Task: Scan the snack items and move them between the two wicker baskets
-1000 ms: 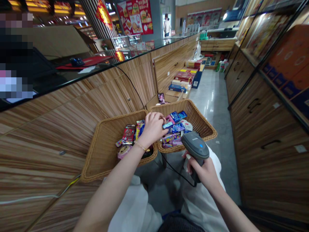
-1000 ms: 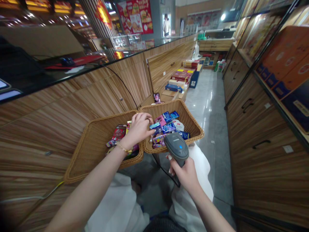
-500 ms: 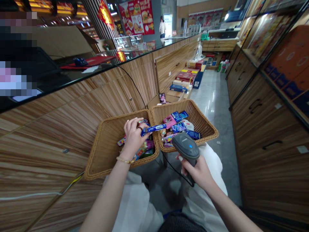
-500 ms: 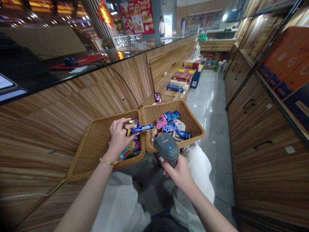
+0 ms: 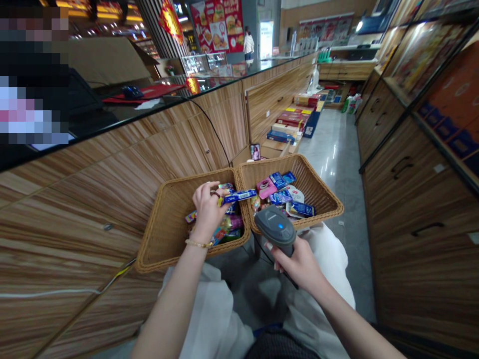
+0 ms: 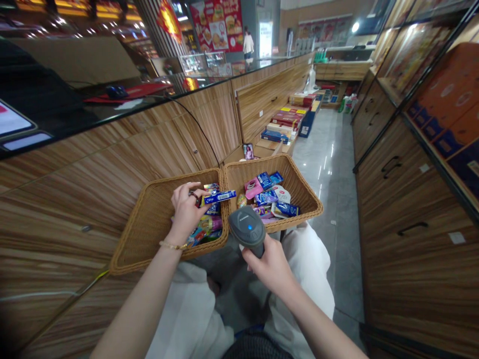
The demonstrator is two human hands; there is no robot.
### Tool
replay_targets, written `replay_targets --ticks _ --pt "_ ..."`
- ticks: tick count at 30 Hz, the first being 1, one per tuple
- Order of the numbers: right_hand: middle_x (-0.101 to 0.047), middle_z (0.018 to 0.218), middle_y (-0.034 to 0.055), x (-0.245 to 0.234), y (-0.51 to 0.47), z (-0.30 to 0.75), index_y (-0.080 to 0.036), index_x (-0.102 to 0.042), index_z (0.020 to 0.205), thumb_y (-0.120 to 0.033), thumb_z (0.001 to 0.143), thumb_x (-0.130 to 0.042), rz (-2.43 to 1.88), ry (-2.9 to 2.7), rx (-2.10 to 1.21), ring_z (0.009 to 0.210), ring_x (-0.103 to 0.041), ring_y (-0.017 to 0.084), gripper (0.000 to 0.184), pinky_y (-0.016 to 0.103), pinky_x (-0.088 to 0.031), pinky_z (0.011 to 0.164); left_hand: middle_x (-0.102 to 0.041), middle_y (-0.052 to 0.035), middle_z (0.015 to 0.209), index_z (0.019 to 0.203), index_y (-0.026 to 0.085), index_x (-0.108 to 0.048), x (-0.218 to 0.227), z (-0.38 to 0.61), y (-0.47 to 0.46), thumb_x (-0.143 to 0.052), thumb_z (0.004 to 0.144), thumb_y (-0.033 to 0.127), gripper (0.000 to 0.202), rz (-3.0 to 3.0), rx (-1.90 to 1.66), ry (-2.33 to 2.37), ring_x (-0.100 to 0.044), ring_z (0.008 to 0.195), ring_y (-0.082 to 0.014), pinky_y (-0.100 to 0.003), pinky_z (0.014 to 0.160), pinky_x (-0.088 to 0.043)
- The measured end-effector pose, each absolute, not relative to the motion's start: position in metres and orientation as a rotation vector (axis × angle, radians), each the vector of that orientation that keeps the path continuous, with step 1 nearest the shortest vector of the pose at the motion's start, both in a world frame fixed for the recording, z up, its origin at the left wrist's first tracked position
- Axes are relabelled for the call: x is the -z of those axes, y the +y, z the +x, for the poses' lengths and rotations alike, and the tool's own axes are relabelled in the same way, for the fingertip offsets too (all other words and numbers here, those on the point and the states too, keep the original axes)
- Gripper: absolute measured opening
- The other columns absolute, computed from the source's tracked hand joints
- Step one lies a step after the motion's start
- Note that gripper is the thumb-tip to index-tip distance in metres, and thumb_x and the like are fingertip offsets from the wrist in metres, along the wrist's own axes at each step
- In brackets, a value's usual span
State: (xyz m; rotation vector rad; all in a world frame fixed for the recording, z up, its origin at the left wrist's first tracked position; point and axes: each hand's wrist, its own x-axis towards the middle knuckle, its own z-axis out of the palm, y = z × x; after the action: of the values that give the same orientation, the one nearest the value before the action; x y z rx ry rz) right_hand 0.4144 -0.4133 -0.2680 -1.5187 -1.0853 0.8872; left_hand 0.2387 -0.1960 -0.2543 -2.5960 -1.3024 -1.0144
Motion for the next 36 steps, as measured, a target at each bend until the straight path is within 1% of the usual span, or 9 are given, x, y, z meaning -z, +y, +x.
replay_targets --ticks 6,11,17,21,28,33,36 --pt "-0.065 0.050 -0.0024 0.262 -0.412 0.409 -0.024 -0.055 0.078 -0.027 0.083 -0.063 -1.528 -1.132 -0.875 0.045 -0.066 0.019 0.010 0.025 -0.051 0.048 -0.063 -0.0081 0.132 0.095 0.026 -0.074 0.256 0.238 -0.196 -0.077 0.084 0.021 0.012 -2.597 1.032 -1.325 -0.050 0.127 -0.0322 -0.051 0.110 -0.039" --pt "-0.064 0.050 -0.0031 0.260 -0.410 0.410 -0.024 -0.056 0.080 -0.029 0.083 -0.063 -1.554 -1.133 -0.869 0.044 -0.067 0.020 0.009 0.026 -0.050 0.048 -0.063 -0.0079 0.131 0.095 0.026 -0.074 0.256 0.238 -0.197 -0.076 0.084 0.021 0.012 -2.604 1.048 -1.325 -0.050 0.128 -0.0322 -0.050 0.110 -0.038" --pt "-0.064 0.048 -0.0037 0.259 -0.408 0.410 -0.025 -0.056 0.079 -0.030 0.082 -0.062 -1.540 -1.109 -0.874 0.044 -0.067 0.021 0.008 0.028 -0.052 0.050 -0.064 -0.0080 0.131 0.094 0.027 -0.074 0.254 0.239 -0.199 -0.076 0.084 0.018 0.013 -2.609 1.058 -1.347 -0.050 0.127 -0.0324 -0.051 0.110 -0.039" --pt "-0.064 0.049 -0.0034 0.258 -0.408 0.410 -0.025 -0.055 0.077 -0.030 0.081 -0.061 -1.539 -1.088 -0.890 0.043 -0.066 0.020 0.009 0.028 -0.051 0.049 -0.064 -0.0081 0.130 0.095 0.027 -0.073 0.252 0.239 -0.200 -0.075 0.084 0.018 0.013 -2.615 1.052 -1.339 -0.051 0.126 -0.0321 -0.051 0.110 -0.039" --pt "-0.064 0.048 -0.0020 0.257 -0.408 0.410 -0.025 -0.055 0.074 -0.031 0.083 -0.060 -1.543 -1.127 -0.874 0.043 -0.066 0.020 0.011 0.027 -0.050 0.049 -0.064 -0.0088 0.130 0.093 0.025 -0.073 0.253 0.239 -0.199 -0.083 0.078 0.020 0.019 -2.619 1.037 -1.349 -0.051 0.127 -0.0334 -0.052 0.110 -0.040" --pt "-0.065 0.048 -0.0019 0.260 -0.409 0.410 -0.025 -0.055 0.074 -0.030 0.083 -0.060 -1.547 -1.127 -0.859 0.043 -0.067 0.020 0.011 0.028 -0.052 0.050 -0.064 -0.0075 0.129 0.094 0.027 -0.073 0.253 0.239 -0.200 -0.076 0.084 0.020 0.013 -2.598 1.048 -1.353 -0.052 0.125 -0.0319 -0.050 0.108 -0.040" --pt "-0.065 0.048 -0.0021 0.264 -0.410 0.410 -0.025 -0.055 0.075 -0.030 0.083 -0.062 -1.549 -1.116 -0.857 0.043 -0.066 0.020 0.012 0.027 -0.051 0.049 -0.064 -0.0077 0.129 0.094 0.027 -0.072 0.253 0.239 -0.200 -0.076 0.085 0.022 0.011 -2.608 1.041 -1.356 -0.052 0.125 -0.0319 -0.050 0.108 -0.040"
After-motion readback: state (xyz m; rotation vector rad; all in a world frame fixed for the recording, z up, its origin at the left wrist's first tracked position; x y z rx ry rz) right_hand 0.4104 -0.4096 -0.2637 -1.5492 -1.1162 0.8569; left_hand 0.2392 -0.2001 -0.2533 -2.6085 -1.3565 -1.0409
